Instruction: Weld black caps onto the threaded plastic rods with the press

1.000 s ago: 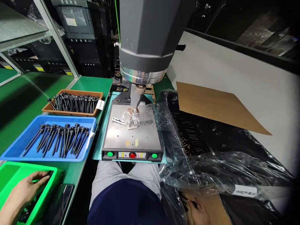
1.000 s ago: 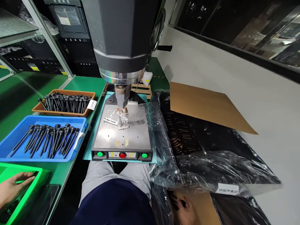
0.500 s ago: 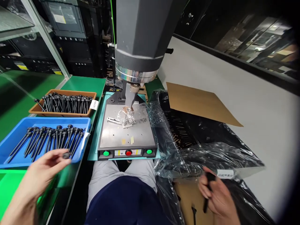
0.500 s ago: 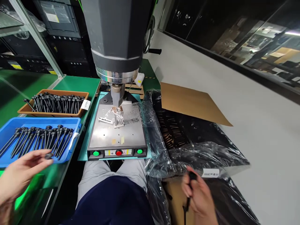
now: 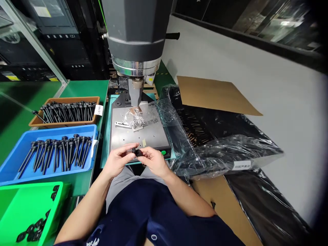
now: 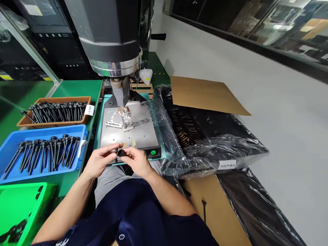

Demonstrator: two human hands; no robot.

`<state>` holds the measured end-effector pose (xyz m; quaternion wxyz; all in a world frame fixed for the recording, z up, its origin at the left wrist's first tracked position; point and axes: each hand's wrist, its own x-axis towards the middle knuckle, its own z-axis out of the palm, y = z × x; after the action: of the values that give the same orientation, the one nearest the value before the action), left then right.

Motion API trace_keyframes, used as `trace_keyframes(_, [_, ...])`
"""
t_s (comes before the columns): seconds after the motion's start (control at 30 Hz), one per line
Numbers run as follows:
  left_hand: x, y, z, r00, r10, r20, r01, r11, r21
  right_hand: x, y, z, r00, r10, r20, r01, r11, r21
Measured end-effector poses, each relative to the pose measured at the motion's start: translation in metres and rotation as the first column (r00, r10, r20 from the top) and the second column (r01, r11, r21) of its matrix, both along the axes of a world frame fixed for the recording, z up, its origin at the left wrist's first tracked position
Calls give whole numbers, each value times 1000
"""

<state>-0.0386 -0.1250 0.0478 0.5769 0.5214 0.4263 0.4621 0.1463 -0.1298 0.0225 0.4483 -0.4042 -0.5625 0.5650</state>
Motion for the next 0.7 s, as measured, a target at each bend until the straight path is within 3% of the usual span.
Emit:
trace_keyframes(0.23, [2,4,-8,999,-6,-45,7,1000,28,3,6,-5,960,-129,251,60,963,264])
trace_keyframes(0.4, [4,8,-11,999,19,-26,-18,1000,26,3,10,-7,914,-217,342,80,924,373])
trace_keyframes(0.47, [3,9,-12,1000,12,-25,-12,1000,16,4,12,-7,924,-198,326,74,932,356])
trace_keyframes(0.7, [-2,15,-9,996,-71,-48,68,995,-68,11,20,-12,976,26,216,-44,996,77])
